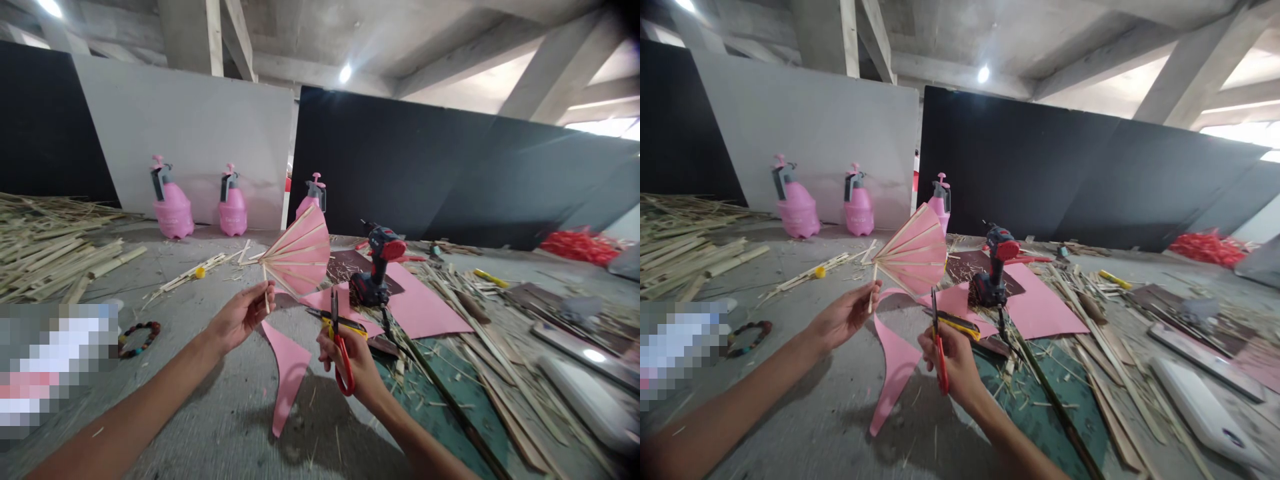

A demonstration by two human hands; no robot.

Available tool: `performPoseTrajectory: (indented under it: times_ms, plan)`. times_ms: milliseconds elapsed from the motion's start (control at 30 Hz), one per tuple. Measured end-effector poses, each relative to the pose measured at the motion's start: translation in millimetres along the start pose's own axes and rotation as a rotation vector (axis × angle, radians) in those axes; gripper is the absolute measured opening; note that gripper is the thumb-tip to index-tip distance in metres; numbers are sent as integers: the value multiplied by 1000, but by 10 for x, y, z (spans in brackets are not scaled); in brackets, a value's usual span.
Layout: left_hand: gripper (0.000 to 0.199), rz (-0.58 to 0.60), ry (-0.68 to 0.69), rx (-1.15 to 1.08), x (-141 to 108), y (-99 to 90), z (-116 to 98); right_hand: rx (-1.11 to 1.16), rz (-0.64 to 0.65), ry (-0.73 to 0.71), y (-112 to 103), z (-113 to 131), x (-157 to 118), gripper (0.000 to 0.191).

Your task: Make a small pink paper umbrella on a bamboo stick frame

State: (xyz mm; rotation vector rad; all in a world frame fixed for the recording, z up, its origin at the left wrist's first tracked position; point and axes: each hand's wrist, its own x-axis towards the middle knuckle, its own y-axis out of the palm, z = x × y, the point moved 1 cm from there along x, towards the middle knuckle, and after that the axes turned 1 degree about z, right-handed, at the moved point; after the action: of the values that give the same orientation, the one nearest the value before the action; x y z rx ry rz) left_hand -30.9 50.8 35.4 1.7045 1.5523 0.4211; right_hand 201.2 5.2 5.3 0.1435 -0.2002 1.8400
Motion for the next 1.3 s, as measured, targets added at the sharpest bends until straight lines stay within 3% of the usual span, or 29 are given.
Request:
performPoseTrajectory:
  times_ms: [233, 400, 500, 700, 867, 1067, 1300]
  plan:
    - [24, 19, -20, 55, -19, 20, 9, 4, -16, -16, -5, -15, -6, 38]
    - [17, 67, 51, 200, -1, -36, 35, 4, 3, -23, -13, 7, -18, 38]
    - [13, 123, 121, 358, -11, -40, 28, 7, 27, -47, -31, -7, -24, 43]
    - [29, 284, 312, 788, -40, -51, -56, 17, 111, -41, -109, -85, -26, 42]
    - [23, 283, 526, 1073, -10, -164, -83, 58, 182, -25, -179, -69, -9, 46]
    - [23, 306, 687, 1254, -1, -203, -52, 174, 335, 88, -156, -48, -6, 58]
    - [22, 356, 811, 1348, -3, -219, -78, 275, 279, 145, -185, -112, -5, 60]
